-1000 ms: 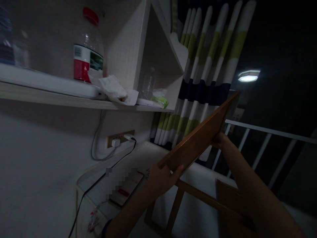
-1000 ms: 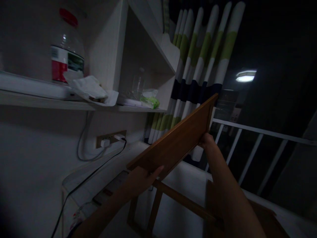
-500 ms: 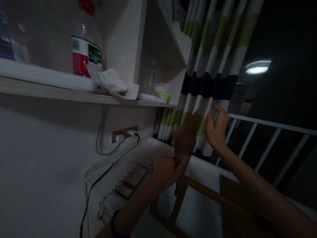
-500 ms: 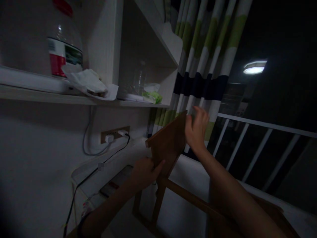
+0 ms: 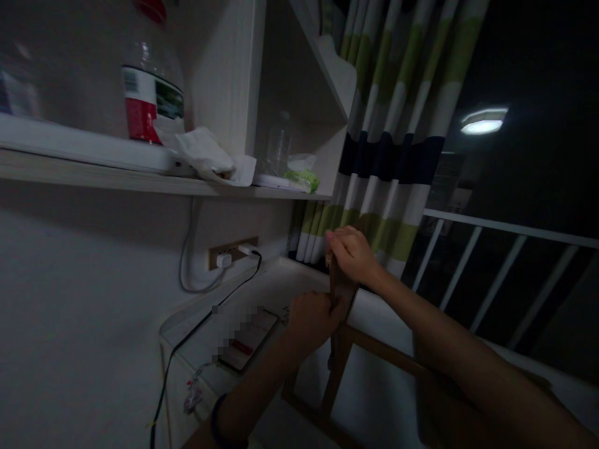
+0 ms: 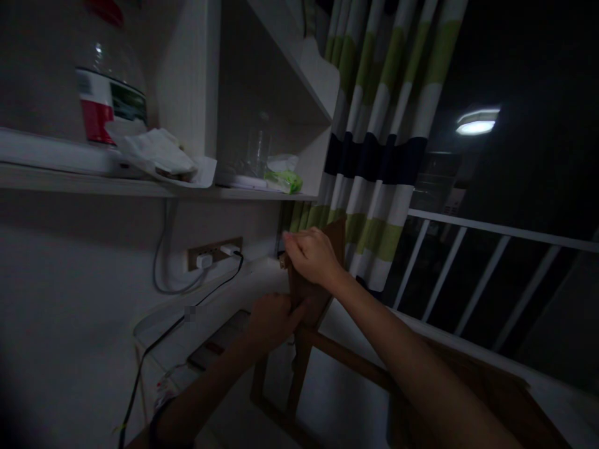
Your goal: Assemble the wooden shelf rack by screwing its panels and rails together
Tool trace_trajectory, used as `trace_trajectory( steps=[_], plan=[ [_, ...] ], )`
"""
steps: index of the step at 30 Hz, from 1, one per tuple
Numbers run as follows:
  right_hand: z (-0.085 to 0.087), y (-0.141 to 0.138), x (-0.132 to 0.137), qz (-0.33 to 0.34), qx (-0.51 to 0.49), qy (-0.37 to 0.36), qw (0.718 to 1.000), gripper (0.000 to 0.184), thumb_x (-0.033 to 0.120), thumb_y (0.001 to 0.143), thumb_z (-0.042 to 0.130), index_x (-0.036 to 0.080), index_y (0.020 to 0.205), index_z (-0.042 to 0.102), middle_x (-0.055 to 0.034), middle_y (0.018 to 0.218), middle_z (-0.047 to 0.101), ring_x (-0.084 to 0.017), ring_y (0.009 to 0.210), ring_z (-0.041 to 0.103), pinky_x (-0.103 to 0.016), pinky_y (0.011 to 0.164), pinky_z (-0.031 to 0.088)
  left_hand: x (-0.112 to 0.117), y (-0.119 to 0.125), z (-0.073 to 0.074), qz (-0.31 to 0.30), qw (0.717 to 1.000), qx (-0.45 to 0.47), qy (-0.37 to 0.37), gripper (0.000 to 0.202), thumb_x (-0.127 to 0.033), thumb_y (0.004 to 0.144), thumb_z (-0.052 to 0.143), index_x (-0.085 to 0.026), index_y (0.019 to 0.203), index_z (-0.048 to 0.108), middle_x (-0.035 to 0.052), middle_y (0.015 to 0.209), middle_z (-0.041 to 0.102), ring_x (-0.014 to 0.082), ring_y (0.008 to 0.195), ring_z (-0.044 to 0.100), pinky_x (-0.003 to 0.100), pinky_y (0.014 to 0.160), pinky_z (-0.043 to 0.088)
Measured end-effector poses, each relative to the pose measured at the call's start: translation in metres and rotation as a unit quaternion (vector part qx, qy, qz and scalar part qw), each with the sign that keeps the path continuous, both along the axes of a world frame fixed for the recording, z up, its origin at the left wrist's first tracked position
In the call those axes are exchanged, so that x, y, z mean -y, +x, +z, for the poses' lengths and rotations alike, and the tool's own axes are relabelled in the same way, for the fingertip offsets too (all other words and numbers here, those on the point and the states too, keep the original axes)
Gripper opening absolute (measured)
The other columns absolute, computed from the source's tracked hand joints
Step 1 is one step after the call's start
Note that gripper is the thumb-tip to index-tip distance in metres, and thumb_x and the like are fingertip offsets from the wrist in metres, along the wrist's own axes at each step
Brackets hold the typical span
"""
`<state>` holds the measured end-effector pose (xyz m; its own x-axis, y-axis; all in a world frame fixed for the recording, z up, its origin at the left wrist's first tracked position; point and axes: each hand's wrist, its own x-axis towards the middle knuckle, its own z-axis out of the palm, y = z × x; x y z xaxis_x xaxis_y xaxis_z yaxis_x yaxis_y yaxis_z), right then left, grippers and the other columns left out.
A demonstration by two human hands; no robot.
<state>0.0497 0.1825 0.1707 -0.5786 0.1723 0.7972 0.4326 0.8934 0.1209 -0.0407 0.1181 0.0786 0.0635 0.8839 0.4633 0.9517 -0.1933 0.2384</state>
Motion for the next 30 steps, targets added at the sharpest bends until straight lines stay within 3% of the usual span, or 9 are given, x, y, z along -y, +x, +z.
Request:
trace_trajectory(
  steps=[4, 8, 12, 18, 22, 24, 30],
  plan=[
    [-0.011, -0.008, -0.007, -0.029, -0.054, 0.02, 0.998, 0.05, 0.031, 0.089, 0.017, 0.022, 0.042, 0.033, -0.0015, 0.046, 0.045, -0.012, 0.046, 0.043, -0.03, 0.059, 0.032, -0.001, 0.001, -0.001, 0.006, 1.0, 0.0, -0.004, 0.069, -0.06, 0.083, 0.017, -0.014, 0.069, 0.066, 0.013, 0.063, 0.064, 0.026, 0.06, 0.062, 0.033, 0.052, 0.041],
    [-0.018, 0.002, -0.018, -0.053, -0.084, 0.017, 0.995, 0.047, 0.033, 0.087, 0.018, 0.023, 0.042, 0.03, -0.0022, 0.045, 0.045, -0.013, 0.045, 0.043, -0.03, 0.058, 0.033, -0.001, 0.003, 0.0, -0.021, 0.999, -0.031, -0.001, 0.063, -0.054, 0.087, 0.015, -0.015, 0.079, 0.064, 0.0122, 0.069, 0.066, 0.027, 0.065, 0.063, 0.034, 0.055, 0.043],
    [-0.027, 0.025, -0.036, -0.099, -0.133, -0.014, 0.986, 0.051, 0.037, 0.087, 0.015, 0.023, 0.042, 0.032, -0.0036, 0.043, 0.045, -0.015, 0.044, 0.046, -0.029, 0.05, 0.033, 0.002, 0.003, -0.002, -0.064, 0.997, -0.021, 0.027, 0.055, -0.052, 0.088, 0.015, -0.017, 0.084, 0.057, 0.008, 0.069, 0.065, 0.024, 0.066, 0.063, 0.033, 0.058, 0.044],
    [-0.044, 0.048, -0.05, -0.149, -0.149, -0.068, 0.975, 0.059, 0.046, 0.09, 0.013, 0.024, 0.038, 0.03, -0.0019, 0.035, 0.04, -0.014, 0.036, 0.044, -0.027, 0.042, 0.029, 0.012, -0.003, -0.004, -0.161, 0.985, 0.04, 0.053, 0.037, -0.044, 0.089, 0.027, -0.015, 0.106, 0.043, 0.0039, 0.073, 0.064, 0.0202, 0.072, 0.059, 0.033, 0.069, 0.043],
    [-0.05, 0.058, -0.051, -0.144, -0.101, -0.072, 0.982, 0.062, 0.049, 0.09, 0.011, 0.023, 0.041, 0.038, -0.0032, 0.04, 0.048, -0.015, 0.043, 0.051, -0.027, 0.05, 0.034, 0.017, -0.005, -0.006, -0.222, 0.972, 0.008, 0.077, 0.027, -0.042, 0.086, 0.038, -0.018, 0.091, 0.049, 0.0015, 0.075, 0.062, 0.0183, 0.074, 0.057, 0.032, 0.072, 0.04],
    [-0.053, 0.061, -0.051, -0.127, -0.058, -0.071, 0.988, 0.063, 0.048, 0.09, 0.011, 0.022, 0.044, 0.045, -0.0034, 0.045, 0.052, -0.015, 0.048, 0.054, -0.027, 0.056, 0.037, 0.018, -0.004, -0.01, -0.232, 0.968, -0.022, 0.089, 0.032, -0.048, 0.083, 0.041, -0.019, 0.082, 0.051, 0.0011, 0.075, 0.061, 0.0177, 0.072, 0.057, 0.031, 0.069, 0.039],
    [-0.06, 0.072, -0.044, -0.096, 0.048, -0.06, 0.992, 0.06, 0.045, 0.091, 0.017, 0.021, 0.05, 0.053, -0.0023, 0.052, 0.058, -0.015, 0.053, 0.055, -0.027, 0.062, 0.037, 0.007, -0.002, -0.032, -0.188, 0.969, -0.11, 0.117, 0.054, -0.066, 0.076, 0.036, -0.016, 0.067, 0.054, 0.0029, 0.064, 0.062, 0.0181, 0.063, 0.058, 0.028, 0.053, 0.034]
  ],
)
